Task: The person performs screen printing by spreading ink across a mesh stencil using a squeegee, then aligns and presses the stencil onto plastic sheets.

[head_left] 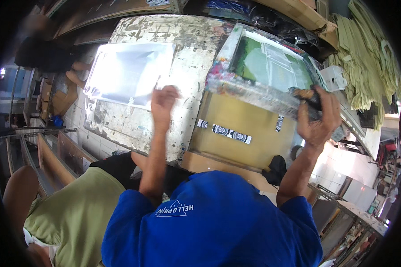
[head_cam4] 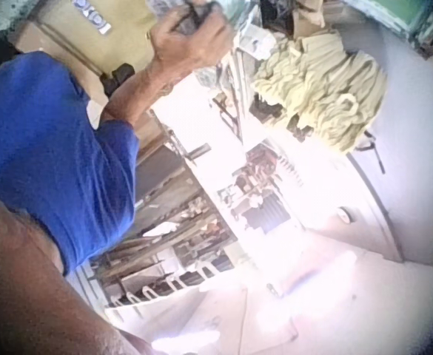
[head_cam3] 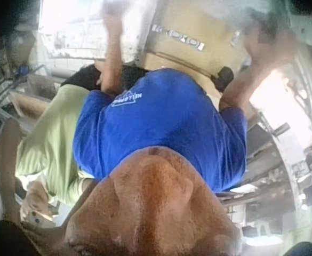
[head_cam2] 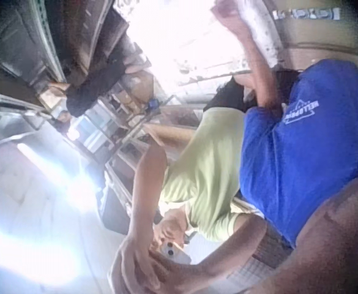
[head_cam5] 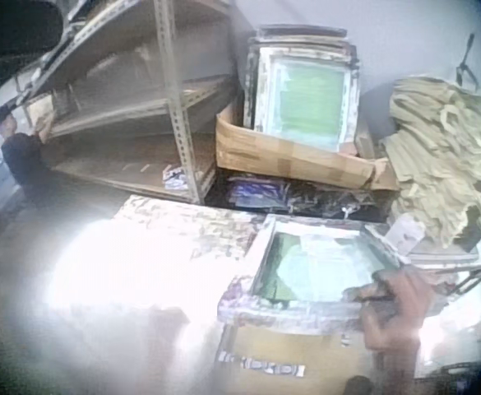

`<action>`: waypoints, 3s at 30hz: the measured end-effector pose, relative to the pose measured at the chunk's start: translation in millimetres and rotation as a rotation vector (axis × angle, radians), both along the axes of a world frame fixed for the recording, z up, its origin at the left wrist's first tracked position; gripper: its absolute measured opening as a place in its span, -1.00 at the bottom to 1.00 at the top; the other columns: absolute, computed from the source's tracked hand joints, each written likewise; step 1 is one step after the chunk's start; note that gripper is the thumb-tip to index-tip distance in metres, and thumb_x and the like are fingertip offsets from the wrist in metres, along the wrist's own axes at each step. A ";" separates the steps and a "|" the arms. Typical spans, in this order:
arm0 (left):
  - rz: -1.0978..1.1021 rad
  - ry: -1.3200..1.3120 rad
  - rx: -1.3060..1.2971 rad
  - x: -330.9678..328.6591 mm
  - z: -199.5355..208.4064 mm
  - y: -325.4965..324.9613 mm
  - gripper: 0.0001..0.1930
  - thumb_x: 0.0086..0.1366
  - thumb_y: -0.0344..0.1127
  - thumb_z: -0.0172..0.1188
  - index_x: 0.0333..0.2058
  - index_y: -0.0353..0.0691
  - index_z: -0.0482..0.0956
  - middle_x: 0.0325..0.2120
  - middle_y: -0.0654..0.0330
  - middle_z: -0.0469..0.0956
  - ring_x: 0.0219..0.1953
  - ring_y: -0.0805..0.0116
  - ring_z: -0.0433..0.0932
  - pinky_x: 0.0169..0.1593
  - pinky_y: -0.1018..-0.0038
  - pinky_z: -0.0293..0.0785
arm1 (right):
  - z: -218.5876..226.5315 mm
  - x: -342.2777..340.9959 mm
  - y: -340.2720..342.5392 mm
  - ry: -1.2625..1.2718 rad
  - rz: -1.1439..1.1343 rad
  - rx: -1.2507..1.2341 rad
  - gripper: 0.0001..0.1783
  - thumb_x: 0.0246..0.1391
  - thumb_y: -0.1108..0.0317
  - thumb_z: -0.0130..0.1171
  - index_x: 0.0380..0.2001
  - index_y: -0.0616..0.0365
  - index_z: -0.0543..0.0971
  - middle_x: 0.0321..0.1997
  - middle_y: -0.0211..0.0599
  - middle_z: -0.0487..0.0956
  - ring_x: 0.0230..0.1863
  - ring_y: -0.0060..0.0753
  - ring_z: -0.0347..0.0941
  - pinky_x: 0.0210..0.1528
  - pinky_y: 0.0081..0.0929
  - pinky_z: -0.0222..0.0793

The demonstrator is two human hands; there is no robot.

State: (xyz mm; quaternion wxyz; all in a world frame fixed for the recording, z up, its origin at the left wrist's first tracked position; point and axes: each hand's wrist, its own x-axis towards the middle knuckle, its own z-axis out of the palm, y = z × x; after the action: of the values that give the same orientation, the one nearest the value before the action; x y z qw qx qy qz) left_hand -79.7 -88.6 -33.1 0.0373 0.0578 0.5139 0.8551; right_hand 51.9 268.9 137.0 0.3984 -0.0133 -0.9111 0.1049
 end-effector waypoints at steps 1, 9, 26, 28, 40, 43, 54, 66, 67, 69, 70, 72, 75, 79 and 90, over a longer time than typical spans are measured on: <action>-0.097 -0.010 -0.053 18.9 12.9 31.4 -0.07 0.19 -0.38 0.39 0.44 -0.29 0.02 -0.17 0.15 0.56 -0.23 0.36 0.56 -0.13 0.48 0.53 | -6.7 6.3 -2.8 -0.016 -0.011 0.016 -0.54 -0.31 0.38 0.27 -0.19 0.21 0.64 -0.31 -0.08 0.59 -0.30 0.02 0.51 -0.22 -0.22 0.40; -0.085 -0.116 -0.078 93.0 3.9 107.0 0.20 -0.15 -0.60 0.59 0.43 -0.38 0.00 0.24 0.04 0.38 0.19 0.24 0.45 0.27 0.32 0.41 | -64.7 43.2 -26.4 -0.135 -0.007 -0.029 -0.55 -0.22 0.41 0.29 -0.14 0.28 0.61 -0.22 -0.06 0.59 -0.18 0.00 0.51 -0.12 -0.16 0.37; 0.161 0.331 -0.795 114.6 -114.7 72.6 0.12 -0.30 0.16 0.66 0.22 -0.34 0.42 0.09 -0.08 0.36 0.15 -0.07 0.34 0.23 0.07 0.30 | -160.5 -206.9 150.2 -0.559 0.156 -0.410 -0.50 0.05 0.38 0.31 0.10 0.12 0.52 0.02 0.17 0.59 0.08 0.26 0.50 0.16 -0.06 0.36; 0.164 0.364 -0.866 115.1 -114.9 69.6 0.13 -0.31 0.20 0.64 0.22 -0.34 0.43 0.10 -0.08 0.35 0.16 -0.07 0.32 0.24 0.08 0.29 | -177.2 -234.7 163.5 -0.638 0.160 -0.444 -0.49 0.05 0.37 0.32 0.12 0.08 0.53 0.06 0.14 0.59 0.11 0.22 0.50 0.17 -0.11 0.36; 0.187 0.363 -0.916 114.9 -120.0 69.6 0.17 -0.22 0.33 0.56 0.22 -0.42 0.38 0.18 -0.14 0.27 0.23 -0.11 0.26 0.30 0.05 0.20 | -182.9 -234.0 165.8 -0.465 -0.133 0.054 -0.39 0.09 0.13 0.30 0.23 0.01 0.51 0.29 0.09 0.44 0.38 0.14 0.23 0.28 0.23 0.20; 0.172 0.319 -0.869 116.2 -123.0 67.9 0.16 -0.26 0.10 0.67 0.22 -0.50 0.31 0.20 -0.10 0.23 0.27 -0.08 0.21 0.35 0.07 0.17 | -142.9 -161.5 169.3 -0.463 -0.099 0.001 -0.41 0.11 0.12 0.27 0.21 0.03 0.52 0.22 0.13 0.49 0.29 0.16 0.33 0.26 0.07 0.29; 0.178 0.351 -0.845 112.8 -117.8 73.1 0.10 -0.25 -0.09 0.67 0.26 -0.44 0.31 0.19 -0.07 0.23 0.27 -0.05 0.19 0.36 0.09 0.13 | -215.2 198.1 195.1 -1.207 -0.747 -0.458 -0.32 0.16 -0.14 0.15 -0.02 0.36 0.58 0.04 0.38 0.56 0.15 0.36 0.47 0.23 0.02 0.38; 0.210 0.436 -1.062 115.0 -96.3 66.7 0.08 -0.31 0.24 0.60 0.16 -0.33 0.49 0.13 -0.08 0.34 0.19 -0.06 0.31 0.27 0.08 0.21 | -177.1 150.3 128.1 -0.878 -0.573 -0.427 -0.62 0.23 0.15 0.19 -0.06 0.24 0.64 -0.16 0.12 0.69 -0.04 0.09 0.63 0.00 -0.10 0.48; 0.212 0.441 -1.074 116.6 -94.0 65.8 0.07 -0.31 0.25 0.60 0.16 -0.31 0.50 0.12 -0.08 0.35 0.18 -0.06 0.32 0.26 0.08 0.22 | -168.0 137.8 130.4 -0.797 -0.544 -0.458 -0.63 0.24 0.17 0.20 -0.05 0.24 0.63 -0.16 0.13 0.68 -0.07 0.07 0.64 -0.01 -0.12 0.48; 0.209 0.408 -1.040 115.9 -93.0 65.2 0.07 -0.32 0.26 0.59 0.15 -0.30 0.52 0.12 -0.08 0.37 0.17 -0.05 0.33 0.24 0.09 0.22 | -133.2 100.0 105.7 -0.648 -0.437 -0.440 -0.67 0.24 0.28 0.21 -0.04 0.28 0.62 -0.17 0.09 0.68 -0.16 0.03 0.64 -0.07 -0.20 0.50; 0.199 0.395 -1.014 115.7 -93.0 66.3 0.06 -0.33 0.26 0.59 0.14 -0.29 0.54 0.12 -0.07 0.38 0.16 -0.05 0.34 0.23 0.10 0.23 | -122.3 81.6 94.3 -0.557 -0.364 -0.378 -0.69 0.24 0.32 0.22 -0.03 0.29 0.62 -0.17 0.06 0.69 -0.19 -0.02 0.64 -0.10 -0.24 0.51; 0.214 0.399 -1.028 116.2 -93.7 66.6 0.07 -0.36 0.23 0.61 0.15 -0.28 0.54 0.14 -0.07 0.37 0.18 -0.04 0.33 0.23 0.12 0.23 | -105.9 37.4 49.8 -0.405 -0.208 -0.472 -0.69 0.20 0.39 0.27 -0.02 0.30 0.61 -0.15 -0.01 0.70 -0.18 -0.18 0.65 -0.11 -0.34 0.53; 0.186 0.433 -1.049 112.6 -84.4 60.9 0.03 -0.30 0.13 0.63 0.18 -0.27 0.51 0.18 -0.08 0.36 0.19 -0.04 0.34 0.23 0.12 0.25 | -84.4 -21.5 -34.6 -0.468 0.086 -0.645 -0.67 0.18 0.42 0.30 0.00 0.30 0.61 -0.17 -0.05 0.70 -0.19 -0.34 0.64 -0.12 -0.39 0.55; 0.413 0.275 -0.859 109.4 -85.0 21.8 -0.23 -0.05 -0.33 0.46 0.21 -0.31 0.45 0.16 -0.05 0.38 0.16 -0.01 0.38 0.17 0.20 0.35 | -108.7 -91.2 -144.8 -0.677 0.485 -0.835 -0.61 0.14 0.37 0.32 0.01 0.34 0.59 -0.20 0.00 0.70 -0.19 -0.24 0.66 -0.13 -0.36 0.56; 0.725 -0.379 -0.285 30.2 -74.9 -87.7 -0.19 0.50 0.23 -0.12 0.42 -0.36 0.08 0.36 -0.06 0.21 0.29 0.14 0.33 0.27 0.29 0.25 | -228.5 -152.3 -324.0 -1.139 0.436 -1.368 -0.42 0.00 0.26 0.36 -0.02 0.54 0.51 -0.07 0.22 0.62 -0.01 -0.03 0.58 0.02 -0.25 0.47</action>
State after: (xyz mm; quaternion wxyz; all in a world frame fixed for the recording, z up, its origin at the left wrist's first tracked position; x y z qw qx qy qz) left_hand -49.5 -176.3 -108.0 -0.1643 -0.2902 0.5981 0.7287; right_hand -100.4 -55.0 -91.5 -0.2342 -0.1237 -0.6915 0.6721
